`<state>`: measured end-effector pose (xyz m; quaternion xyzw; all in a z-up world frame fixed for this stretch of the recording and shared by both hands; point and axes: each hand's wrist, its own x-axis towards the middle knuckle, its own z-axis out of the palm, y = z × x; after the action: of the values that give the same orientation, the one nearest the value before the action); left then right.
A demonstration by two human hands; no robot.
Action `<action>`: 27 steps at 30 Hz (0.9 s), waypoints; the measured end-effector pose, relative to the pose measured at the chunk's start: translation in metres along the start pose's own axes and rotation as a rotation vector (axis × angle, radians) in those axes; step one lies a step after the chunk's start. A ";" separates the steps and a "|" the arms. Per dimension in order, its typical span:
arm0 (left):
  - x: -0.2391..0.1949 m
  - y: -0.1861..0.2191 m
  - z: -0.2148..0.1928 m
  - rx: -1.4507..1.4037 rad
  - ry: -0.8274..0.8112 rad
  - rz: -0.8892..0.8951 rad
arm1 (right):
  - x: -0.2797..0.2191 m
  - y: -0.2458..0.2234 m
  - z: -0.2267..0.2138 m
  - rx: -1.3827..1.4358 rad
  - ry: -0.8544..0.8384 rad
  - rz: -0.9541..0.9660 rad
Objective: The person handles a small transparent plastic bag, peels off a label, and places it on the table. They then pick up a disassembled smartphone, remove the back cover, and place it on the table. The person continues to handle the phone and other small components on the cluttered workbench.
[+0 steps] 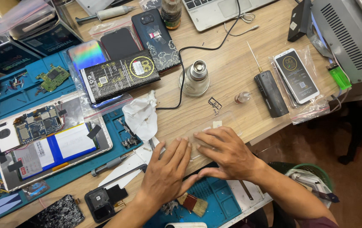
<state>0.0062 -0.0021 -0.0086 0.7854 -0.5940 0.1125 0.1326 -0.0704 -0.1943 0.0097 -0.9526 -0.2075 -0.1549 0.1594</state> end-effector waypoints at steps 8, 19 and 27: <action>0.002 -0.002 -0.004 -0.051 -0.020 0.000 | -0.003 0.006 0.003 0.053 -0.051 0.007; -0.004 0.007 0.003 0.015 -0.015 0.024 | -0.020 0.002 0.013 0.003 0.086 0.019; -0.007 0.020 0.008 -0.025 -0.012 -0.075 | -0.034 -0.003 0.034 -0.070 0.192 0.151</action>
<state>-0.0150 -0.0042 -0.0171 0.8060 -0.5664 0.0953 0.1428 -0.0934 -0.1908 -0.0326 -0.9513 -0.1136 -0.2401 0.1566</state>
